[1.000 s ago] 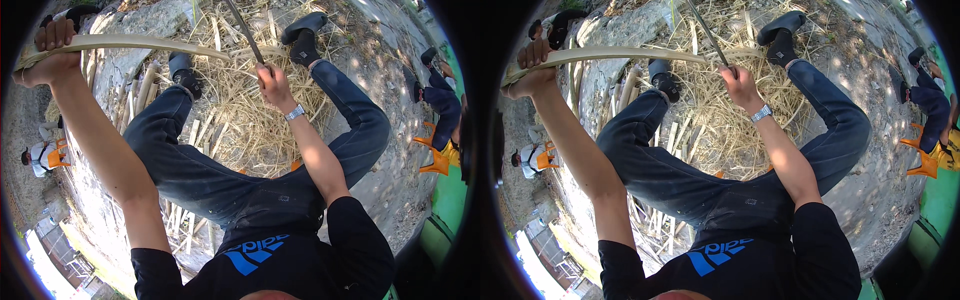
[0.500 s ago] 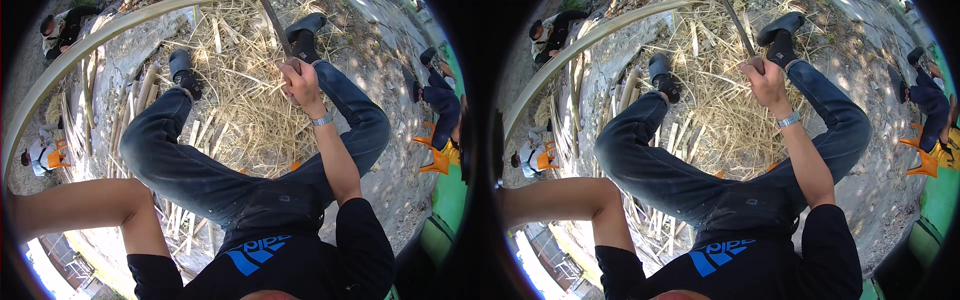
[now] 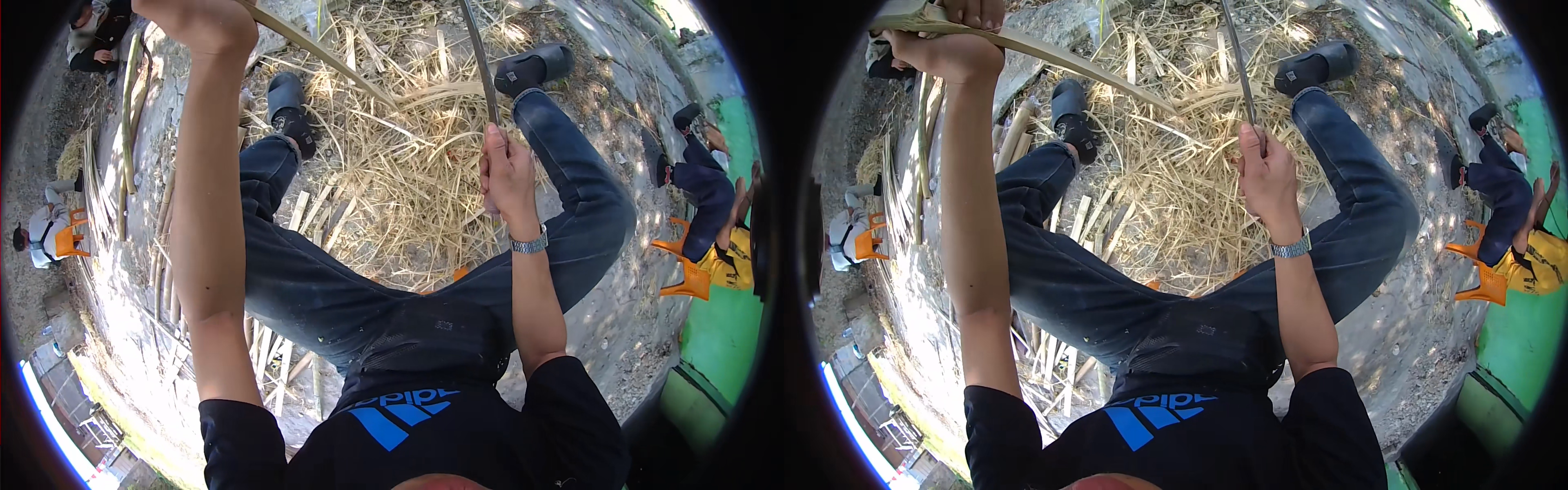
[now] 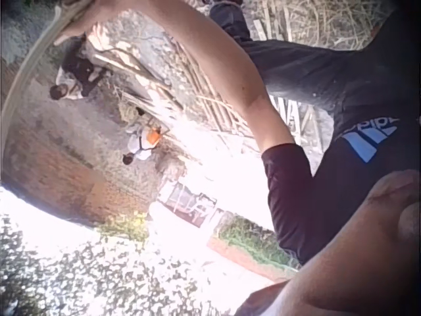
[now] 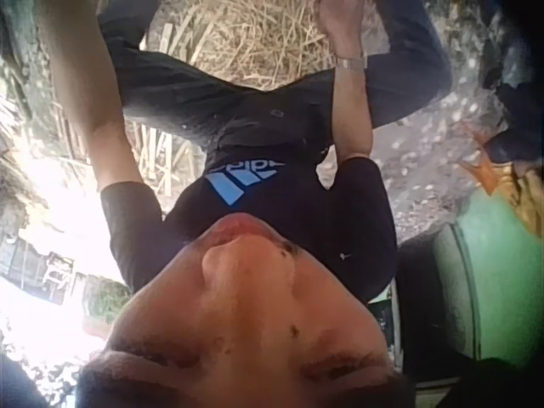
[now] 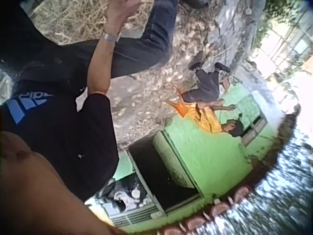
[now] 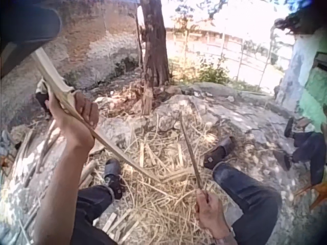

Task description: The person trims, shaves, and splits bamboo strips using a machete.

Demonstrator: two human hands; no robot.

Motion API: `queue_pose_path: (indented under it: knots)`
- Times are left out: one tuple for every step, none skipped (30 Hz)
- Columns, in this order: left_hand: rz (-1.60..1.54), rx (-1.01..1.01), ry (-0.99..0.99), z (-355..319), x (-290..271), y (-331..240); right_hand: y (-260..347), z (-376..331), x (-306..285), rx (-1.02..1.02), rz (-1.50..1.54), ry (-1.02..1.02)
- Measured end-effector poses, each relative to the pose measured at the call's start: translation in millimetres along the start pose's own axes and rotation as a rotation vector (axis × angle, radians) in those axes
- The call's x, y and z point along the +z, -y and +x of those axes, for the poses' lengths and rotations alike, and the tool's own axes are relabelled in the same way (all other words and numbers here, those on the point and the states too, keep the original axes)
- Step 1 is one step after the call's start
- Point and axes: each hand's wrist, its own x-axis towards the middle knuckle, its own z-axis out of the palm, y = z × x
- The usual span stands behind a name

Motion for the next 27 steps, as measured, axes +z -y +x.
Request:
queue_pose_path:
  knots:
    - [0.344,0.108,-0.059,4.4,19.6,-3.2,-2.2,5.9,2.4,0.011,-0.003,0.002]
    - [0.347,0.1,-0.06,4.4,20.2,-2.9,-3.1,11.6,6.6,-0.063,-0.045,0.016]
    - [0.348,0.058,-0.068,4.6,17.9,-1.1,-2.1,16.3,12.3,-0.135,-0.085,0.031]
    - [0.349,0.016,-0.076,5.9,15.3,1.3,0.8,21.0,15.1,-0.133,-0.09,0.062]
    - [0.353,0.004,-0.077,9.4,8.9,0.2,4.6,26.1,21.2,-0.121,-0.087,0.061]
    - [0.352,0.012,0.061,13.4,-1.5,-5.8,7.6,32.3,30.0,-0.215,-0.042,0.044]
    - [0.359,0.019,0.192,13.9,-5.1,-14.0,12.4,35.4,39.8,-0.306,0.007,0.037]
    - [0.481,0.081,0.037,19.6,-5.7,-20.9,20.5,38.3,49.8,-0.379,0.04,0.051]
    - [0.485,0.071,0.028,22.1,-7.9,-22.6,12.2,41.0,60.1,-0.366,0.038,0.057]
    - [0.476,0.055,0.023,25.4,-9.0,-25.5,-3.3,43.4,71.0,-0.386,0.182,0.087]
    - [0.472,0.043,0.017,25.3,-10.4,-28.3,-24.5,45.0,80.7,-0.406,0.329,0.12]
    - [0.467,0.034,0.021,24.2,-10.3,-23.2,-66.1,47.1,90.1,-0.388,0.278,0.094]
    - [0.504,0.074,0.006,23.7,-7.4,-16.6,-119.6,48.6,100.6,-0.376,0.231,0.065]
    - [0.533,0.112,-0.01,21.8,-4.6,-8.4,-181.6,48.0,95.4,-0.279,-0.078,0.081]
    - [0.56,0.151,-0.024,21.2,-1.8,-1.7,-232.0,48.7,82.3,-0.173,-0.383,0.092]
    - [0.546,0.153,-0.01,21.7,-2.0,3.2,-258.2,54.9,73.7,-0.178,-0.382,0.072]
    - [0.524,0.093,-0.045,20.1,-1.3,5.1,-276.3,60.5,66.2,0.044,-0.416,0.178]
    - [0.507,0.019,-0.087,16.9,-2.6,5.9,-286.0,56.3,64.0,0.281,-0.445,0.291]
    - [0.525,0.02,-0.088,17.8,-5.7,0.5,-269.0,59.0,74.6,0.28,-0.437,0.307]
    - [0.537,0.044,-0.079,17.5,-9.5,-7.6,-230.4,64.0,83.9,0.588,0.009,0.374]
    - [0.534,0.062,-0.071,16.8,-13.1,-11.2,-193.5,63.3,85.6,0.892,0.458,0.405]
    - [0.537,0.075,-0.07,25.0,-14.0,-13.6,-165.5,66.8,86.7,0.885,0.621,0.453]
    - [0.502,0.121,-0.144,33.8,-19.9,-10.3,-142.7,67.9,84.5,0.878,0.785,0.485]
    - [0.483,0.161,-0.225,37.5,-27.5,-13.2,-109.7,61.7,86.6,0.888,0.784,0.489]
    - [0.464,0.199,-0.306,36.7,-33.5,-16.7,-73.1,54.1,88.1,0.579,0.569,0.375]
    - [0.46,0.189,-0.307,35.4,-34.2,-15.2,-55.5,49.9,86.9,0.266,0.35,0.247]
    - [0.392,0.176,-0.325,36.1,-32.9,-12.8,-58.0,52.2,88.3,0.267,0.353,0.237]
